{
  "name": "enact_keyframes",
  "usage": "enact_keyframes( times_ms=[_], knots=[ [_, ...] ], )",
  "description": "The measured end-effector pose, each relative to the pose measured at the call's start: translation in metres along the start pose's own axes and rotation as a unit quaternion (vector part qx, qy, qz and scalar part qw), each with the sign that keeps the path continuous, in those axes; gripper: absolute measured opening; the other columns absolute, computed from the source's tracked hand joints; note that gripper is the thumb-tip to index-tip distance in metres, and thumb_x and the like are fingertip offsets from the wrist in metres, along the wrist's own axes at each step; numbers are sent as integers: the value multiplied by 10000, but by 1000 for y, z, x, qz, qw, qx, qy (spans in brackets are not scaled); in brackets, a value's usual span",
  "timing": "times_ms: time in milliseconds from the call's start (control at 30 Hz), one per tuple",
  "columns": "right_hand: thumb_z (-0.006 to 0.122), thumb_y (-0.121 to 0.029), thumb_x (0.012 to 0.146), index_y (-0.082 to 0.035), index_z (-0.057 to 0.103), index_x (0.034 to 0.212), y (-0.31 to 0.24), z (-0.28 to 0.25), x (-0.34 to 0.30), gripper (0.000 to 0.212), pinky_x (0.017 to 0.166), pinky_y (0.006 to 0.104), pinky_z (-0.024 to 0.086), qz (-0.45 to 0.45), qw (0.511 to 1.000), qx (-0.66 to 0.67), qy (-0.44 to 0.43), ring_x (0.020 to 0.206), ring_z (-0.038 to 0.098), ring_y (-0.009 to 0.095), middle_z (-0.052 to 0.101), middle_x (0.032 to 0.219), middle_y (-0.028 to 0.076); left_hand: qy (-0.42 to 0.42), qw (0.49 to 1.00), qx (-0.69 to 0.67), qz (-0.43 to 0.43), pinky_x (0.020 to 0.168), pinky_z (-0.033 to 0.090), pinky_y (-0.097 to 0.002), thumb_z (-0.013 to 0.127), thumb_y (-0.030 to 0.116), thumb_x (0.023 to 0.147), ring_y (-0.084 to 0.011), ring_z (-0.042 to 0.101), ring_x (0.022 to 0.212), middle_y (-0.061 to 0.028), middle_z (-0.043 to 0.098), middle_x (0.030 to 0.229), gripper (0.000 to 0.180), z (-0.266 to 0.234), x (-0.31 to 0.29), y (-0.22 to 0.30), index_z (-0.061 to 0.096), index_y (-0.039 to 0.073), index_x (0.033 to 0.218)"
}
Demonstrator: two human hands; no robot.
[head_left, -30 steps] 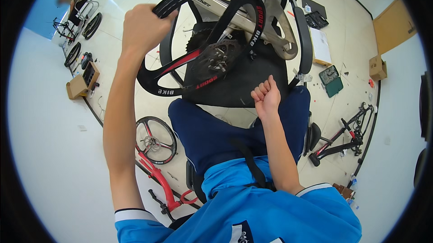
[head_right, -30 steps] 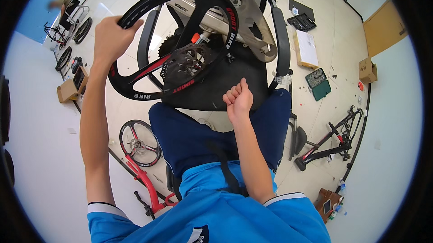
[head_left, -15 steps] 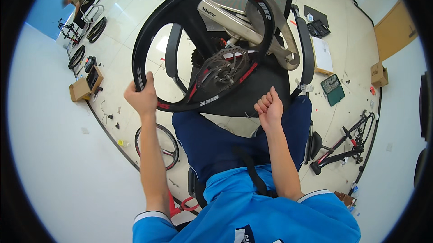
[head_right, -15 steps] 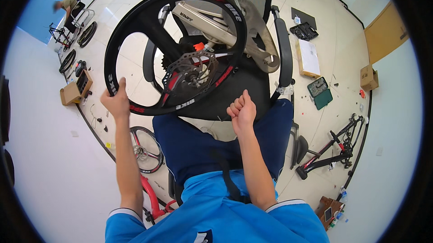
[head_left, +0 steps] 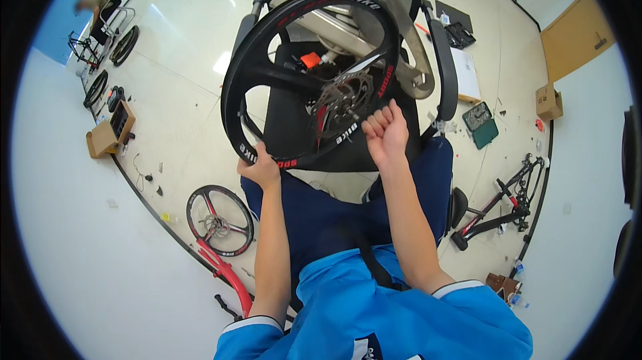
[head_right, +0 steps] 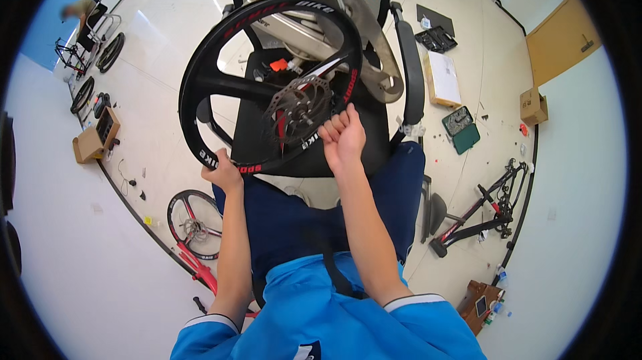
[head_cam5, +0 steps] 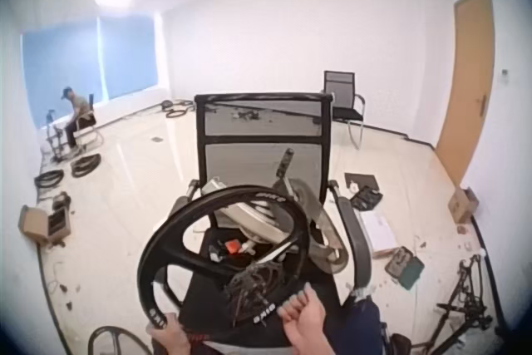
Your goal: The person assembles a bicycle disc brake rotor onto a wheel hub. They insert and tighten multiple bolts using a hex key, then place and secure a metal star-shaped spacer onto the rotor.
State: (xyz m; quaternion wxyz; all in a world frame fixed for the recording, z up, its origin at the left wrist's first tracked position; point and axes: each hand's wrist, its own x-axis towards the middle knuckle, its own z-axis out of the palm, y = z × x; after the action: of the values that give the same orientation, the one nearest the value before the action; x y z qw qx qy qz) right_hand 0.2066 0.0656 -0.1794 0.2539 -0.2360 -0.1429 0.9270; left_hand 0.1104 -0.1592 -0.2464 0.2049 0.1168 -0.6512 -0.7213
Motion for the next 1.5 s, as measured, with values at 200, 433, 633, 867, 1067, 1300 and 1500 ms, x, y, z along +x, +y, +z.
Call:
enact_keyframes(
  times_ms=[200,433,633,867,1067,1300,1500],
  knots=[
    [536,-349,1052,-176,313,641,10,26,-7,499,463,262,246,-34,986,-161,-20,460,227,70,252,571,-65,-102,990,49,88,548,398,-237,725,54,870,-75,520,538,-13,578,618,235,-25,-14,11,564,18,703],
    [651,-224,1006,-154,399,644,23,12,2,447,455,245,288,-88,932,-347,-60,467,310,42,372,571,-70,-490,851,-2,188,807,544,-349,375,516,1035,-209,690,821,-159,730,928,692,10,97,149,692,-99,1058],
    [577,-208,1011,-168,319,647,18,10,-3,449,464,271,243,20,994,-98,-35,450,237,74,255,556,-62,-551,728,383,144,620,458,-255,520,786,830,-154,635,594,-87,681,650,813,134,132,248,728,7,723],
    [569,-129,994,-144,334,716,14,4,19,365,471,292,257,-48,994,43,87,476,236,94,238,587,-48,-550,747,347,136,606,503,-235,722,645,795,-151,683,573,-107,699,684,642,155,109,231,706,5,846],
    [571,-119,998,-132,346,731,22,11,29,349,461,297,267,-69,989,28,127,474,244,96,251,581,-47,-510,772,355,135,536,466,-245,717,475,904,-105,577,488,20,470,540,475,137,109,225,658,3,921],
    [567,-136,1007,-121,357,763,34,18,30,322,457,293,269,-54,991,19,118,472,249,94,255,572,-44,-495,790,341,123,536,461,-244,697,460,926,-106,572,486,24,451,531,460,117,115,220,664,1,948],
    [554,-131,1010,-119,364,771,36,17,35,306,451,290,267,-75,989,-3,127,462,242,95,257,569,-42,-502,787,332,139,524,451,-248,689,436,938,-99,565,482,22,446,531,443,117,109,223,676,-5,983]
  ],
)
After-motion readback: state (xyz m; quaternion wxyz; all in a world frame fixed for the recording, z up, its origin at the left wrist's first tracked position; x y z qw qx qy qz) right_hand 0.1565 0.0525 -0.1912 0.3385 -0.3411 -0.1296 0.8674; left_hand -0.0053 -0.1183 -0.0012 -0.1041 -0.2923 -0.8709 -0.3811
